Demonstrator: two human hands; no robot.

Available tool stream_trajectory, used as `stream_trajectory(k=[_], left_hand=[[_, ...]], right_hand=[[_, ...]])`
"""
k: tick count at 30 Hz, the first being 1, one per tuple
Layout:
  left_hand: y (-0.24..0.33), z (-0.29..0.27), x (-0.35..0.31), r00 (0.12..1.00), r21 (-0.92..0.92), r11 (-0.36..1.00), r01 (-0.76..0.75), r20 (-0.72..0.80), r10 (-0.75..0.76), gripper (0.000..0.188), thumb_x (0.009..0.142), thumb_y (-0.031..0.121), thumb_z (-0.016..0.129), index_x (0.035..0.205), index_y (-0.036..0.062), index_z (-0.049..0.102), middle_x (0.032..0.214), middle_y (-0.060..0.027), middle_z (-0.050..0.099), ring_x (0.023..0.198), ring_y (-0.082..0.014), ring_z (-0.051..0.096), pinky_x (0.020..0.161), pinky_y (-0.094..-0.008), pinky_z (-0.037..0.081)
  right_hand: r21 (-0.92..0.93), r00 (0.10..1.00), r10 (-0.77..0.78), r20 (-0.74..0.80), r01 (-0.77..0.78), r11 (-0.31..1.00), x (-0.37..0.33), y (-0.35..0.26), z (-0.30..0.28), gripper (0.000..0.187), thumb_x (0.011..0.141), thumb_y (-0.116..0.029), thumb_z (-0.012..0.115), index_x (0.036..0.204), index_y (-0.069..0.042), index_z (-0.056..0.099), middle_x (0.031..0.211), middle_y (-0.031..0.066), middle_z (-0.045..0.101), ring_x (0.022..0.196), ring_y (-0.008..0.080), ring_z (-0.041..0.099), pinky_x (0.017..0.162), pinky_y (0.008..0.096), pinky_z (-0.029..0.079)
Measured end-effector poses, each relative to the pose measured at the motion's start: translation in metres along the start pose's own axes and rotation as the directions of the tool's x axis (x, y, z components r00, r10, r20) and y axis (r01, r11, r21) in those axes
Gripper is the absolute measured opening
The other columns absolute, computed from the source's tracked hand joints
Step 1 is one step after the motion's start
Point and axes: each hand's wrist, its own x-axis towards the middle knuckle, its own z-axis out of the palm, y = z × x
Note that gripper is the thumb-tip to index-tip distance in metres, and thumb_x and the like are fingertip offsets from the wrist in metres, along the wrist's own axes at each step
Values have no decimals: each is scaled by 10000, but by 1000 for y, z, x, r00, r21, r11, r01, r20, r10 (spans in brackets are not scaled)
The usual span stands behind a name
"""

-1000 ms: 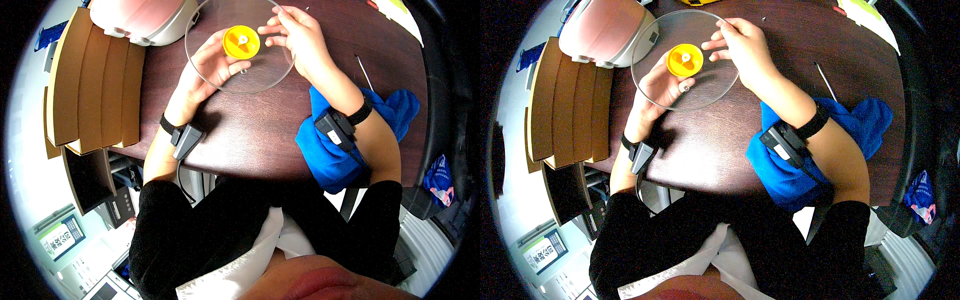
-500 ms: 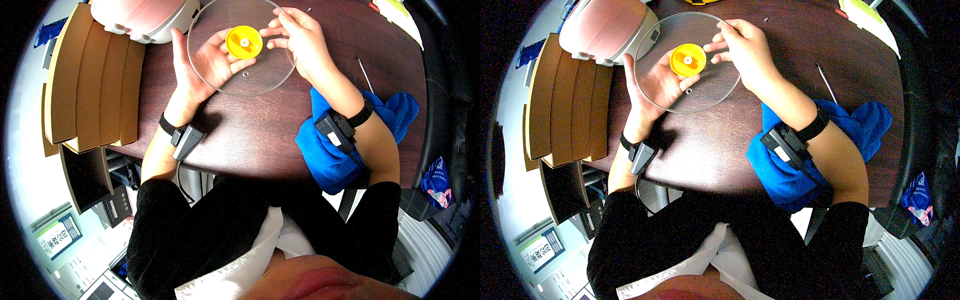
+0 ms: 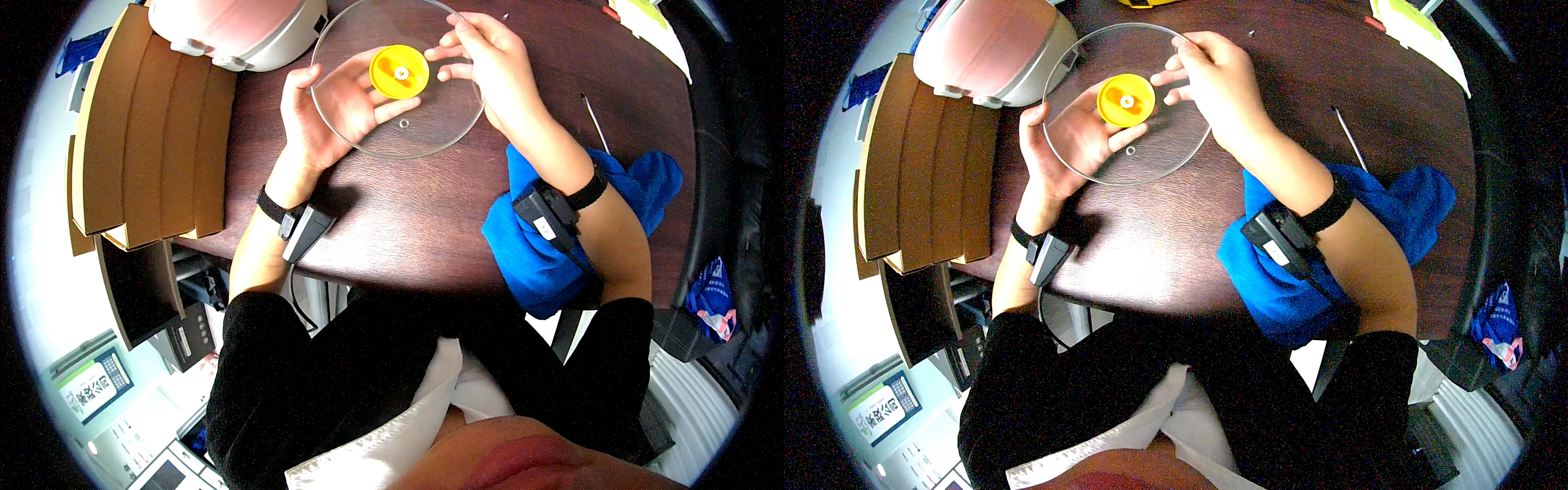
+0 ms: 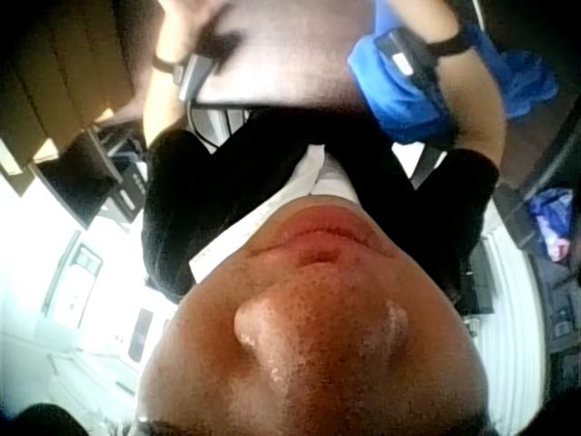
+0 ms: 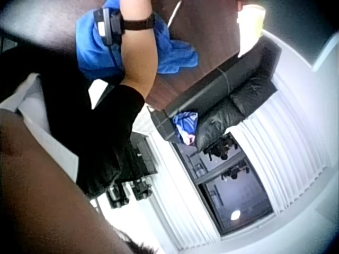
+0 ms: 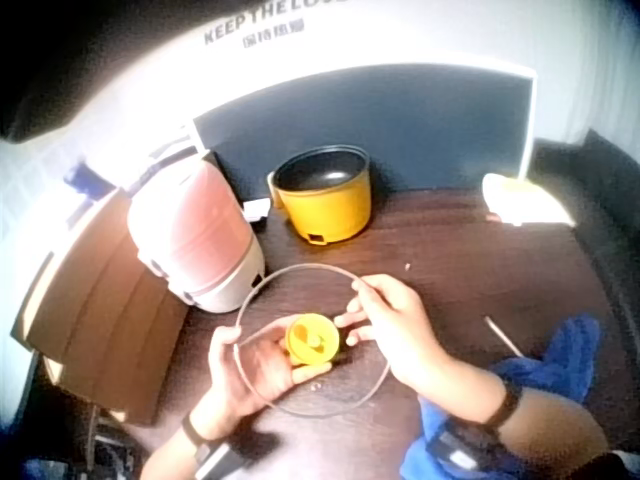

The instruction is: The person cleans a clear circular lid and a yellow plastic component with a blue cloth, then uses a screwdriver to fasten a screw into the yellow component. The person then places the yellow component onto the clear lid and tightens the screw to secure them together.

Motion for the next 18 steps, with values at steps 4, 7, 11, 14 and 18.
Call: stream_trajectory(k=[4, 7, 11, 14, 18], left_hand=[[0, 1, -1, 1000, 21, 1000, -3, 4, 3, 785, 762, 499, 503, 1299, -59, 372, 1322, -236, 420, 1243, -371, 405, 1069, -549, 253], [-1, 2, -2, 1000, 44, 999, -14, -3, 15, 757, 763, 467, 497, 1297, -57, 380, 1324, -231, 422, 1242, -368, 407, 1070, -546, 252], [-1, 1, -1, 1000, 38, 999, -19, 7, 19, 722, 752, 413, 495, 1292, -54, 390, 1332, -222, 420, 1243, -366, 408, 1072, -547, 251], [-1, 0, 0, 999, 34, 999, -18, 39, 17, 699, 746, 377, 489, 1292, -49, 393, 1336, -216, 420, 1241, -366, 410, 1073, -547, 251], [-2, -3, 0, 1000, 46, 999, -15, 25, 14, 674, 744, 335, 474, 1296, -43, 391, 1334, -211, 424, 1238, -365, 415, 1074, -542, 255]], right_hand=[[68, 1000, -19, -19, 20, 998, 2, 4, 1, 241, 939, -198, 500, 1031, 24, 511, 820, 84, 553, 736, 211, 660, 528, 259, 505], [-59, 1000, 25, 10, -24, 998, 0, -2, 0, 289, 965, -183, 438, 1151, 34, 484, 881, 82, 568, 876, 213, 640, 646, 280, 532], [-74, 1000, 26, 11, -25, 997, 1, -1, -1, 287, 965, -181, 438, 1151, 33, 485, 875, 82, 569, 873, 213, 641, 649, 281, 534], [-92, 1000, 19, 8, -18, 996, 1, -2, 0, 281, 965, -174, 434, 1152, 29, 487, 874, 83, 570, 872, 214, 642, 650, 280, 535], [-109, 1000, 10, 7, -10, 994, 1, -2, 0, 277, 965, -167, 431, 1154, 27, 488, 877, 82, 570, 874, 214, 642, 654, 280, 535]])
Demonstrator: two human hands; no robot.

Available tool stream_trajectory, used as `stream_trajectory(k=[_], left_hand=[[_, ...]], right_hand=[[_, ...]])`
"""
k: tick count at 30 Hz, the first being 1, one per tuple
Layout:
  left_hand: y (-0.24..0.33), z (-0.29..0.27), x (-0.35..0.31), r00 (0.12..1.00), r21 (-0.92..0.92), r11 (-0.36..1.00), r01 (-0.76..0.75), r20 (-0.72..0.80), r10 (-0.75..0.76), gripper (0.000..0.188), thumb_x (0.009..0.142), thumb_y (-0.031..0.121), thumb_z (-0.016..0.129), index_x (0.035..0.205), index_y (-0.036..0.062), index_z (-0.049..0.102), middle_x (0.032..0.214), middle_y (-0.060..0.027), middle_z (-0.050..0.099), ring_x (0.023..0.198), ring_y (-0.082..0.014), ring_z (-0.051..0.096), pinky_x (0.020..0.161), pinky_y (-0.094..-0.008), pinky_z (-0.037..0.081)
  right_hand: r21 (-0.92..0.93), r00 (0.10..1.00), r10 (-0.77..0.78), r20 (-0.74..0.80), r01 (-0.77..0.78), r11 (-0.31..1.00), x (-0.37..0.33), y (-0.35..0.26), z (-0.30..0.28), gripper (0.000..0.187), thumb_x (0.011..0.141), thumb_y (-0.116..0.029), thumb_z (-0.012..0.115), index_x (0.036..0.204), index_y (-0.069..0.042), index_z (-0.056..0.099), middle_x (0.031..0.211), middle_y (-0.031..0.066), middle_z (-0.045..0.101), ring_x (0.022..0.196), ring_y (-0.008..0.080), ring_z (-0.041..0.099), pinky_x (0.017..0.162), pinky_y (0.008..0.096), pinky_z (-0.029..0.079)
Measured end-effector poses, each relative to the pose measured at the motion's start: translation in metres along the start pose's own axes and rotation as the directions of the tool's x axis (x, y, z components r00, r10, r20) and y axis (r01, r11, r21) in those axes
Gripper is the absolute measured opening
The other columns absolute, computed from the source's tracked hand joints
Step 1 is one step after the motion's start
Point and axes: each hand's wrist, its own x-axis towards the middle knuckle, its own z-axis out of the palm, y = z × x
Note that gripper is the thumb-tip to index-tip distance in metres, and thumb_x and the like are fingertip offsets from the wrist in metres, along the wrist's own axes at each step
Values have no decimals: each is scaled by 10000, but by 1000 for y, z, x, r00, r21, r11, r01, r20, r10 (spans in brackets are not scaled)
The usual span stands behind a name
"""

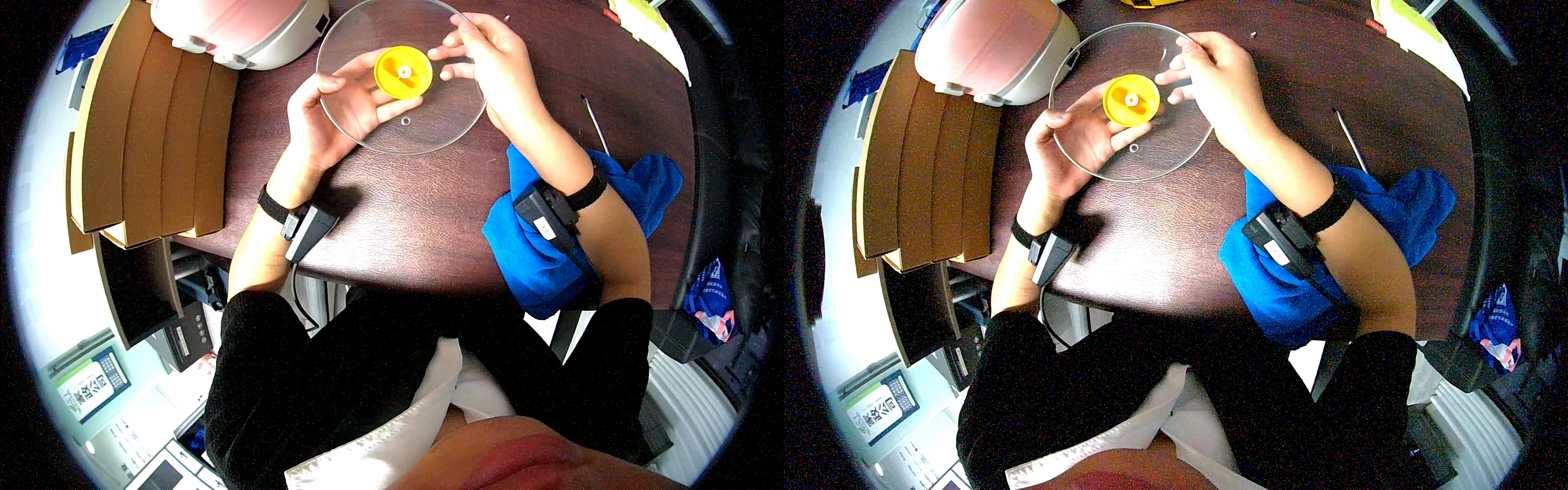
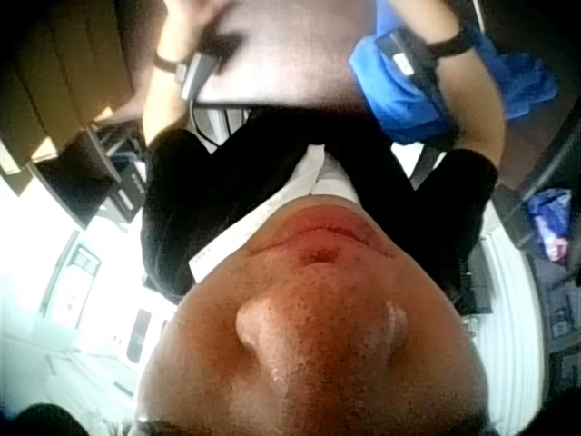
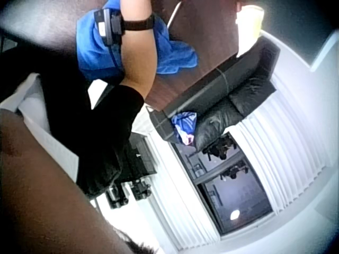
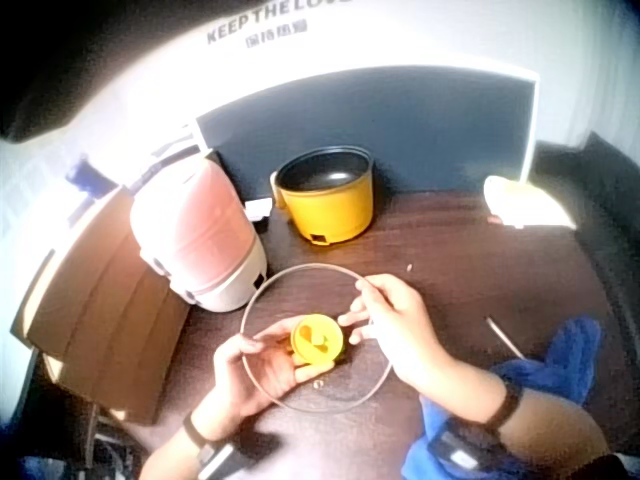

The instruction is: The person cleans a clear circular lid and a yellow plastic component with a blue cloth, then uses a screwdriver to fasten a screw into the yellow component. The person then places the yellow component onto the clear lid and tightens the screw to secure them together.

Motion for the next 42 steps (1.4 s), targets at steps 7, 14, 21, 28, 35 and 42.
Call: stream_trajectory(k=[7, 14, 21, 28, 35, 42], left_hand=[[0, 0, 0, 1000, 1, 1000, 10, -1, -10, 666, 738, 291, 450, 1307, -48, 376, 1332, -214, 425, 1233, -365, 422, 1073, -540, 259], [-1, 1, 2, 1000, 0, 1000, 13, 11, -13, 674, 712, 263, 432, 1299, -64, 378, 1330, -222, 427, 1219, -378, 432, 1066, -548, 267], [1, 0, 1, 996, -61, 998, 3, -86, -8, 677, 677, 259, 430, 1260, -83, 400, 1321, -241, 431, 1208, -409, 431, 1060, -562, 270], [6, -3, 3, 999, -97, 995, -34, -45, 30, 649, 672, 239, 432, 1236, -82, 418, 1315, -270, 420, 1213, -428, 418, 1064, -561, 267], [10, 1, -4, 997, -102, 993, -67, -53, 62, 693, 671, 242, 431, 1272, -98, 374, 1312, -278, 417, 1208, -435, 419, 1069, -556, 262], [10, -1, -4, 997, -123, 990, -72, -43, 67, 702, 664, 243, 438, 1274, -98, 371, 1308, -291, 414, 1210, -431, 420, 1074, -548, 256]], right_hand=[[-10, 1000, 4, -1, -4, 1000, 0, 0, 1, 278, 968, -166, 423, 1156, 28, 486, 882, 81, 569, 876, 211, 641, 659, 282, 535], [13, 1000, 17, 14, -17, 1000, 2, 4, -2, 259, 961, -170, 441, 1131, 16, 503, 869, 82, 576, 855, 213, 645, 642, 282, 528], [-20, 999, 44, -3, -44, 999, 13, 8, -9, 306, 947, -258, 478, 1090, 4, 545, 851, 82, 591, 777, 178, 631, 562, 256, 503], [-800, 891, -410, -193, 99, 591, 70, 42, -73, 211, 785, -186, 611, 936, -41, 637, 744, 140, 666, 733, 268, 666, 672, 361, 533], [-914, 921, -343, -185, -32, 405, 83, 36, -84, 201, 757, -195, 647, 890, -47, 670, 851, 187, 662, 825, 341, 646, 781, 390, 516], [-907, 937, -281, -206, -75, 415, 84, 33, -85, 166, 769, -198, 630, 806, -47, 690, 814, 201, 656, 810, 368, 640, 772, 408, 515]])
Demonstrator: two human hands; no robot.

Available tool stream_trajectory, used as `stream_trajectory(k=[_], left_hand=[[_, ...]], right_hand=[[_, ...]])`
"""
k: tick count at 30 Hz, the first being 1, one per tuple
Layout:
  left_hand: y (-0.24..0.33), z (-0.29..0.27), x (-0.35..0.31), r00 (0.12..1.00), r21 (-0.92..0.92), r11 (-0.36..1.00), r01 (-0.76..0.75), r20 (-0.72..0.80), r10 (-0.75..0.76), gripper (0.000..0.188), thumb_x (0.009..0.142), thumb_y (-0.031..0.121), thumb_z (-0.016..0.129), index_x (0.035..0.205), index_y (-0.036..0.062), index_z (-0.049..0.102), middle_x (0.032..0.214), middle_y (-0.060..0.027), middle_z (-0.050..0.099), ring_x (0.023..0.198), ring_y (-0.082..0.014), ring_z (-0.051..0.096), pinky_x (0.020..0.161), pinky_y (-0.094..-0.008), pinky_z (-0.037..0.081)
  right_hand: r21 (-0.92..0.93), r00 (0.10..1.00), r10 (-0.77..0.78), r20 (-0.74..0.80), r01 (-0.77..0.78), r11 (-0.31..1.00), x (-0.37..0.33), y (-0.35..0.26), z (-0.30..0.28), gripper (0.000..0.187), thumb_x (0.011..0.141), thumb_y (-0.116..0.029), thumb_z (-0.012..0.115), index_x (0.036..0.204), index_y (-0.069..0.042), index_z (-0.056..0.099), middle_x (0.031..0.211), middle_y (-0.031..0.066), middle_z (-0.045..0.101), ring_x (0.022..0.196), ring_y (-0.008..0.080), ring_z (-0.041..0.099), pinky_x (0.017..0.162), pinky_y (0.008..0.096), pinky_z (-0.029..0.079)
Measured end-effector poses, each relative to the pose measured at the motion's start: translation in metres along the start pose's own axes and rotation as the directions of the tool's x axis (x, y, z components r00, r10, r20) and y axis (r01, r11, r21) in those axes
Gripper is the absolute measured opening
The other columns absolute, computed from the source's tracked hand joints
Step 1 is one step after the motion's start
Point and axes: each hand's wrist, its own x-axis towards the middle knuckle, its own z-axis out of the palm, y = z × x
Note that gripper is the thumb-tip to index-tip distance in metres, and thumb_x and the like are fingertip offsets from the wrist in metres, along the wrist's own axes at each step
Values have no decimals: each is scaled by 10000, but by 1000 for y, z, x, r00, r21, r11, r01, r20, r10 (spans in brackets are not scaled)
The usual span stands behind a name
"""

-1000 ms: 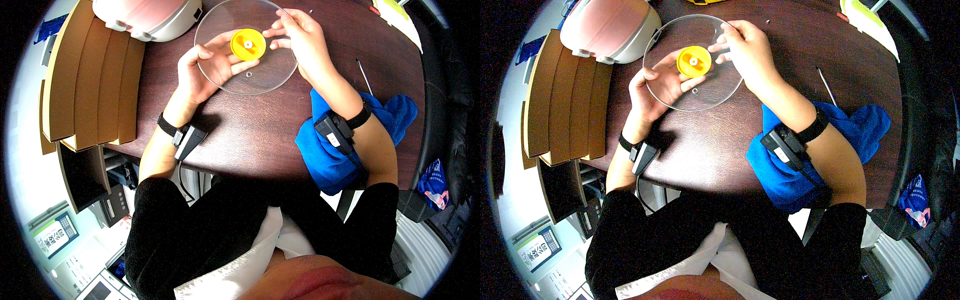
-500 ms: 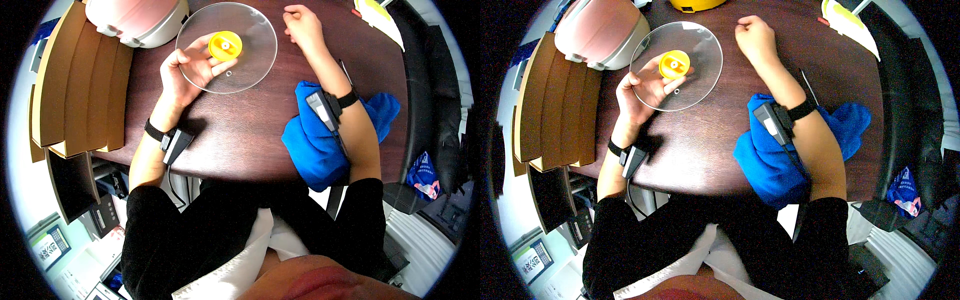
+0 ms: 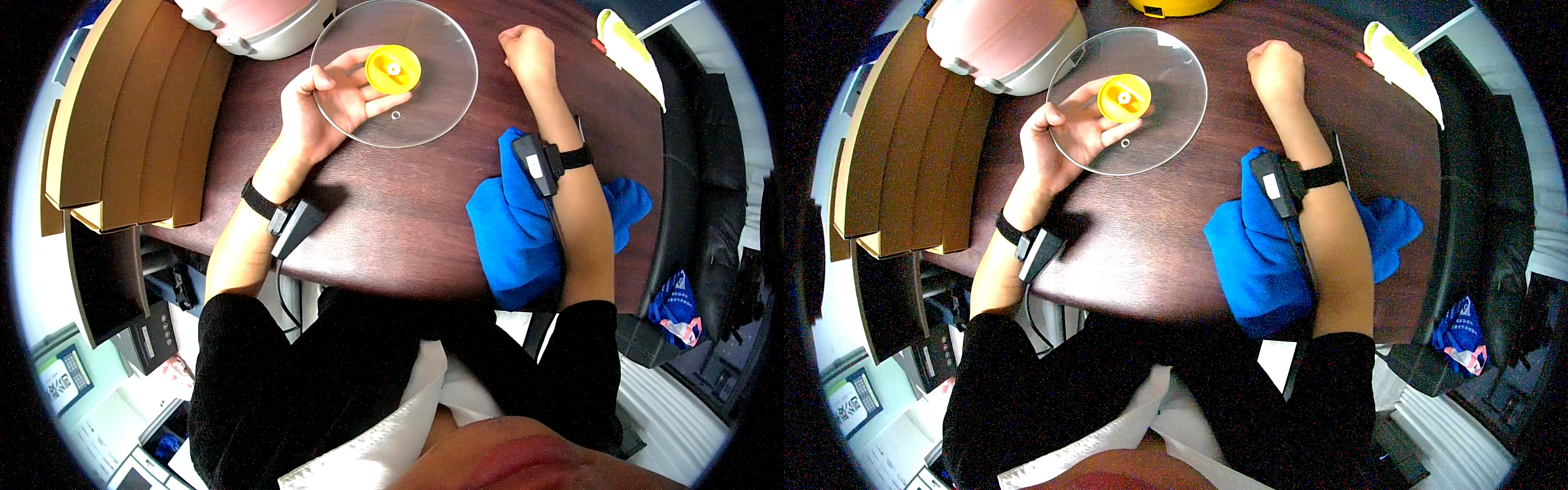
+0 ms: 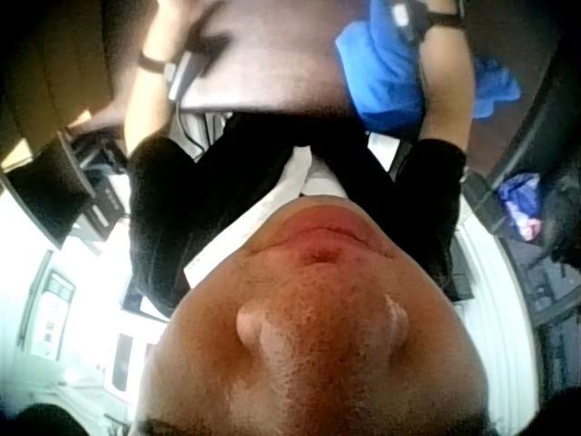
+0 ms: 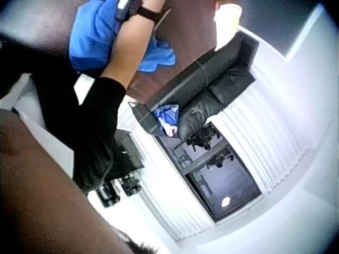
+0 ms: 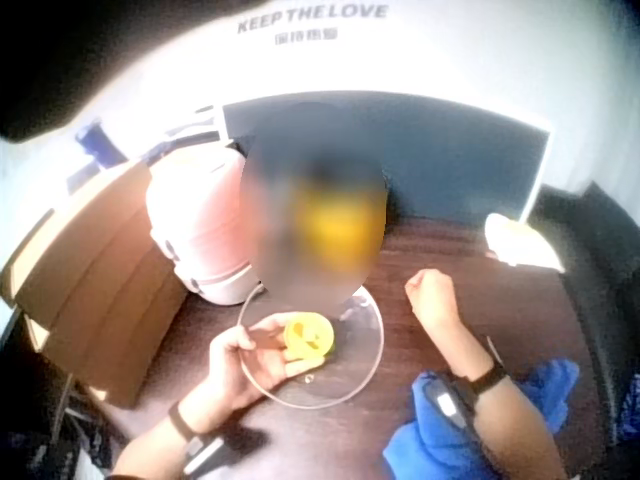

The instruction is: The person cleans a clear circular lid and a yellow plastic component with a blue cloth, then uses a screwdriver to fasten a screw into the yellow component. The person then places the yellow component onto the clear lid and tightens the screw to secure them together.

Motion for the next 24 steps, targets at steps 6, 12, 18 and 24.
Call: stream_trajectory(k=[6, 12, 18, 24], left_hand=[[0, 0, 0, 1000, 13, 1000, -20, 6, 20, 699, 669, 240, 436, 1278, -96, 369, 1312, -286, 414, 1210, -423, 423, 1068, -550, 263], [4, 0, -1, 998, 39, 998, -54, 32, 52, 707, 671, 247, 436, 1287, -90, 361, 1319, -267, 416, 1218, -403, 421, 1066, -545, 269], [0, 2, -1, 999, 87, 996, -31, 15, 30, 744, 654, 276, 458, 1295, -88, 354, 1322, -246, 420, 1201, -378, 443, 1065, -525, 283], [-4, -2, -1, 999, 70, 997, -35, 4, 34, 657, 712, 261, 431, 1271, -81, 383, 1289, -243, 451, 1179, -380, 463, 1055, -521, 301]], right_hand=[[408, 995, -79, 57, 49, 911, -16, -49, -24, 177, 830, -191, 632, 892, -31, 676, 739, 128, 677, 709, 190, 667, 670, 293, 528], [492, 895, -437, -91, 422, 762, -48, -84, -33, 124, 842, -94, 627, 898, 12, 658, 805, 83, 673, 700, 126, 649, 627, 247, 513], [690, 915, -393, 92, 226, 687, -64, -98, -49, 134, 845, -125, 634, 907, -9, 662, 749, 30, 650, 616, 67, 579, 543, 212, 457], [647, 762, -493, 421, 129, 752, -77, -104, -39, 134, 860, -90, 593, 946, 0, 643, 758, 27, 627, 624, 51, 536, 558, 196, 435]])
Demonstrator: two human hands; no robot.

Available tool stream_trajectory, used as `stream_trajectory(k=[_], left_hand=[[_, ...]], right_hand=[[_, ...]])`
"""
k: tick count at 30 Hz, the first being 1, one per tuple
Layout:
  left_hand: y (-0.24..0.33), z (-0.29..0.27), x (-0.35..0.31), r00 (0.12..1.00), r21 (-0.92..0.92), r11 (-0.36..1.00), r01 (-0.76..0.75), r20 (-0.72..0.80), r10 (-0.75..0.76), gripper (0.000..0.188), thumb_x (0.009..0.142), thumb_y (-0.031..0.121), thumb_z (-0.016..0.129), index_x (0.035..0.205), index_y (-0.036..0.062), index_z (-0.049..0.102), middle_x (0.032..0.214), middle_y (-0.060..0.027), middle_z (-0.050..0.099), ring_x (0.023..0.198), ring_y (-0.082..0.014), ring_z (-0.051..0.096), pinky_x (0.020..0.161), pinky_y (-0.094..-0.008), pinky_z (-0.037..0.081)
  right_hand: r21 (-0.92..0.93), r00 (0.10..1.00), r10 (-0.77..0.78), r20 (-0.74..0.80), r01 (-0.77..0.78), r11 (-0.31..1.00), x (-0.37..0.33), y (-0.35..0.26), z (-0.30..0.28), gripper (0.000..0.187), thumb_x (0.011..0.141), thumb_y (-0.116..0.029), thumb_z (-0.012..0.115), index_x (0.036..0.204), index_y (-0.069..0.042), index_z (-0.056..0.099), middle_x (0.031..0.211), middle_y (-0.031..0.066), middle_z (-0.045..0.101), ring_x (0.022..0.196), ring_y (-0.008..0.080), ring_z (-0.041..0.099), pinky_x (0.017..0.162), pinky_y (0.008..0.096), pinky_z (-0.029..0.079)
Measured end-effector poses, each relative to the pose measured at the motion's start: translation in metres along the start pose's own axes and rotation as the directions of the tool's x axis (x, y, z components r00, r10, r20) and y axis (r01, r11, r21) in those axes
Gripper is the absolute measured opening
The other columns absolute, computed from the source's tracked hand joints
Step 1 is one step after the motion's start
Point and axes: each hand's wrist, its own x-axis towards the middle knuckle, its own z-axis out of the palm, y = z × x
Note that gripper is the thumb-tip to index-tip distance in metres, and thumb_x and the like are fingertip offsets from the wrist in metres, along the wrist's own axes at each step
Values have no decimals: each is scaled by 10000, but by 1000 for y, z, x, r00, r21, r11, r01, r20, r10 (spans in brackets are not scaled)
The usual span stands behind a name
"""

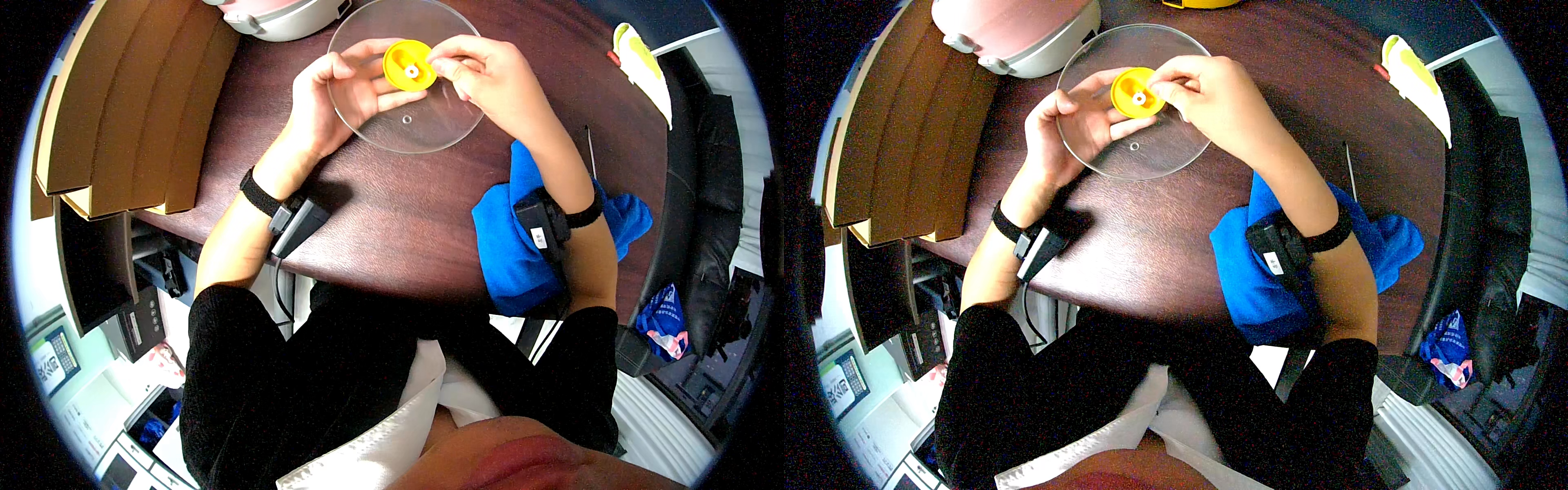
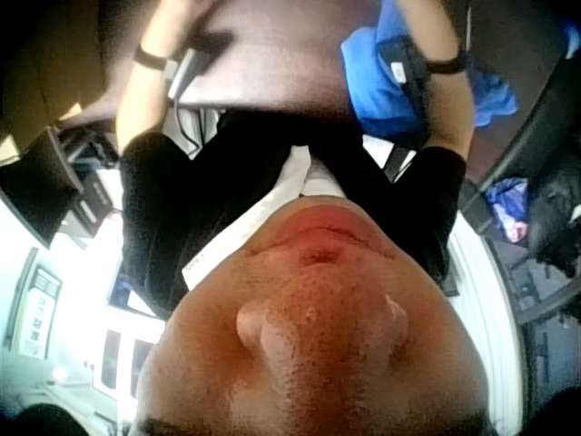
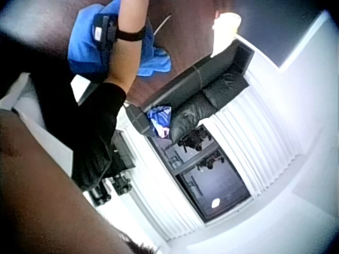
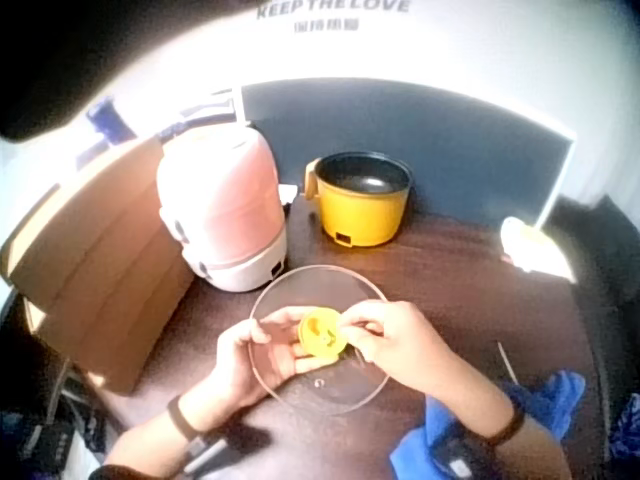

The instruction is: The person cleans a clear circular lid and a yellow plastic component with a blue cloth, then uses a screwdriver to fasten a screw into the yellow component. The person then places the yellow component onto the clear lid and tightens the screw to secure them together.

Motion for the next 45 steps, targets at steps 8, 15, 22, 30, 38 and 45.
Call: stream_trajectory(k=[8, 15, 22, 30, 38, 45], left_hand=[[-5, -5, 0, 997, 67, 997, 31, -72, -26, 623, 740, 259, 440, 1264, -75, 395, 1237, -244, 494, 1145, -353, 500, 1031, -484, 353], [-10, -5, 1, 999, 87, 996, 19, -39, -16, 476, 809, 187, 350, 1201, -68, 440, 1243, -229, 484, 1117, -346, 525, 970, -500, 419], [-11, -6, 0, 999, 89, 996, 22, -37, -19, 463, 816, 188, 351, 1195, -59, 445, 1214, -233, 502, 1100, -341, 534, 965, -486, 429], [-8, -2, -2, 988, 254, 963, 89, -148, -52, 521, 830, 274, 361, 1228, -52, 444, 1197, -217, 530, 1088, -318, 539, 967, -451, 429], [-7, -10, -4, 989, 357, 928, 108, -138, -62, 516, 856, 286, 325, 1228, -46, 459, 1196, -190, 541, 1088, -298, 536, 912, -432, 465], [-1, -6, -9, 984, 536, 838, 101, -179, -3, 495, 877, 276, 293, 1199, -30, 512, 1216, -151, 536, 1076, -260, 519, 766, -392, 513]], right_hand=[[-12, 995, 27, 91, -26, 1000, -2, 7, 5, 135, 871, -94, 598, 980, -14, 610, 797, -4, 607, 597, 16, 478, 520, 164, 382], [-48, 996, -59, 67, 62, 997, -2, 22, 12, 132, 868, -110, 608, 973, -34, 583, 809, 4, 604, 598, 21, 487, 500, 167, 382], [-83, 997, 49, 66, -44, 996, -3, 8, 11, 130, 824, -59, 600, 937, 4, 598, 820, 111, 647, 722, 162, 639, 655, 279, 514], [-38, 994, 28, 102, -24, 999, -4, 12, 11, 125, 822, -61, 603, 928, 4, 599, 813, 101, 644, 753, 152, 634, 679, 276, 512], [-46, 985, 117, 124, -112, 993, -3, 8, 11, 102, 832, -51, 593, 918, 4, 594, 832, 94, 636, 778, 148, 629, 702, 272, 509], [-31, 992, 12, 125, -8, 999, -3, 12, 12, 120, 841, -47, 584, 948, 7, 579, 832, 91, 628, 776, 146, 627, 696, 267, 508]])
